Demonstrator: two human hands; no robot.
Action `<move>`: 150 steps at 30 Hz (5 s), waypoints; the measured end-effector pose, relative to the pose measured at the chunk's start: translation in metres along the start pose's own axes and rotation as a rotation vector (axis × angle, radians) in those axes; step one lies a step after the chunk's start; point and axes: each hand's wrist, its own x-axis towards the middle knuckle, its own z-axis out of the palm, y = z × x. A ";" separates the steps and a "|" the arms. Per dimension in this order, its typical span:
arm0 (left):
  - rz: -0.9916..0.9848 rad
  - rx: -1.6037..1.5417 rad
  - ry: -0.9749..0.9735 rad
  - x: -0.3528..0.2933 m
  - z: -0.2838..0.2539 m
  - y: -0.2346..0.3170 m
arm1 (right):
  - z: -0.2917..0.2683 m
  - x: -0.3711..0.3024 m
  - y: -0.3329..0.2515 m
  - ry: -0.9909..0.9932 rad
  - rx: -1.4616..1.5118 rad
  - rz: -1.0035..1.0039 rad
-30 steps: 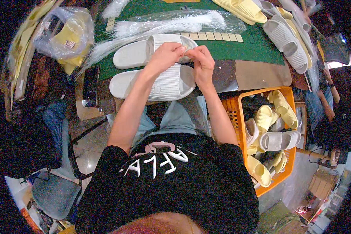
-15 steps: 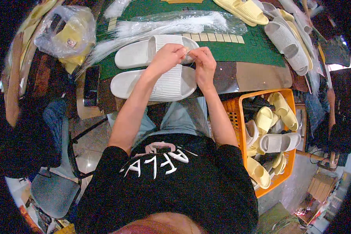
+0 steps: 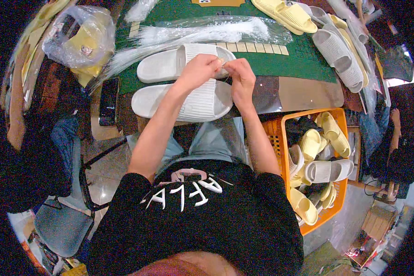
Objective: The person binds pairs of slippers together by taking plastic tag fasteners, threading them through each pair of slippers by hand, and securing the fasteners.
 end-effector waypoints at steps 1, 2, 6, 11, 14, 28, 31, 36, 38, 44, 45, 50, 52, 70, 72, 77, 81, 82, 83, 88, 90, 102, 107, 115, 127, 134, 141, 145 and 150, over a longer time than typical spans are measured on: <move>-0.026 0.056 -0.010 -0.001 -0.001 0.002 | 0.000 -0.002 -0.003 0.007 0.046 0.038; 0.007 0.038 -0.006 0.000 0.000 0.000 | 0.001 -0.002 -0.003 0.007 0.048 0.032; -0.004 0.053 0.021 -0.004 -0.002 0.009 | -0.001 -0.002 -0.003 0.012 0.072 0.065; 0.033 0.040 0.136 -0.001 0.001 0.004 | 0.004 -0.004 -0.009 0.064 0.152 0.327; -0.031 0.035 0.147 -0.001 0.005 0.009 | 0.003 -0.004 -0.007 0.056 0.209 0.378; 0.103 0.006 0.262 -0.010 0.008 0.012 | 0.003 -0.002 -0.006 0.087 0.278 0.473; 0.146 0.045 0.309 -0.011 0.008 0.017 | 0.002 -0.002 -0.002 0.055 0.251 0.433; 0.098 -0.060 0.285 -0.009 0.005 0.016 | 0.002 -0.003 -0.003 0.064 0.312 0.453; 0.138 -0.124 0.281 -0.003 0.010 0.002 | 0.001 -0.004 -0.001 0.060 0.292 0.496; 0.095 -0.034 0.243 -0.010 0.007 0.009 | -0.007 -0.003 0.004 0.045 0.450 0.520; 0.087 0.010 0.247 -0.011 0.007 0.015 | -0.009 -0.004 0.005 0.050 0.488 0.534; 0.079 -0.009 0.259 -0.016 0.005 0.013 | -0.004 -0.001 -0.006 -0.001 0.554 0.544; 0.104 -0.190 0.270 -0.019 0.007 0.017 | -0.010 0.001 0.000 -0.032 0.559 0.556; 0.179 0.384 0.457 -0.084 -0.002 -0.031 | -0.015 0.001 0.007 0.376 0.483 0.688; 0.219 0.425 0.426 -0.088 -0.012 -0.027 | -0.029 -0.008 0.016 0.392 0.469 0.645; 0.361 0.471 0.589 -0.091 -0.102 0.017 | -0.054 -0.021 0.023 0.412 0.535 0.576; 0.530 0.786 0.824 -0.052 -0.209 0.051 | -0.048 -0.019 0.016 0.361 0.428 0.563; 0.439 0.923 0.831 -0.037 -0.241 0.056 | -0.047 -0.017 0.012 0.329 0.356 0.553; 0.440 0.913 0.788 -0.023 -0.271 0.062 | -0.049 -0.018 0.013 0.333 0.372 0.544; 0.230 1.256 1.367 -0.005 -0.513 0.010 | -0.023 -0.013 0.012 0.223 0.430 0.514; 0.006 1.397 1.270 -0.010 -0.522 -0.007 | -0.023 -0.013 0.014 0.246 0.417 0.533; 0.497 0.548 0.582 -0.044 -0.117 -0.029 | -0.040 -0.019 -0.002 0.229 0.185 0.496; 0.343 0.479 0.370 -0.060 -0.044 -0.061 | -0.051 -0.027 -0.010 0.298 0.069 0.468; 0.433 0.499 0.393 -0.063 -0.029 -0.066 | -0.198 -0.086 0.022 0.395 -1.199 0.119; 0.460 0.506 0.399 -0.065 -0.030 -0.070 | -0.303 -0.197 0.014 0.889 -1.254 0.995; 0.436 0.487 0.401 -0.066 -0.029 -0.069 | -0.309 -0.214 0.017 1.275 0.444 0.434; 0.864 0.466 0.378 -0.098 -0.010 0.015 | -0.246 -0.121 -0.057 0.543 0.331 0.566; 1.171 0.517 0.103 -0.124 -0.010 0.072 | -0.197 -0.075 -0.083 0.039 0.129 0.625; 0.769 0.776 -0.323 -0.143 -0.024 0.052 | -0.149 -0.050 -0.101 -0.339 0.170 0.720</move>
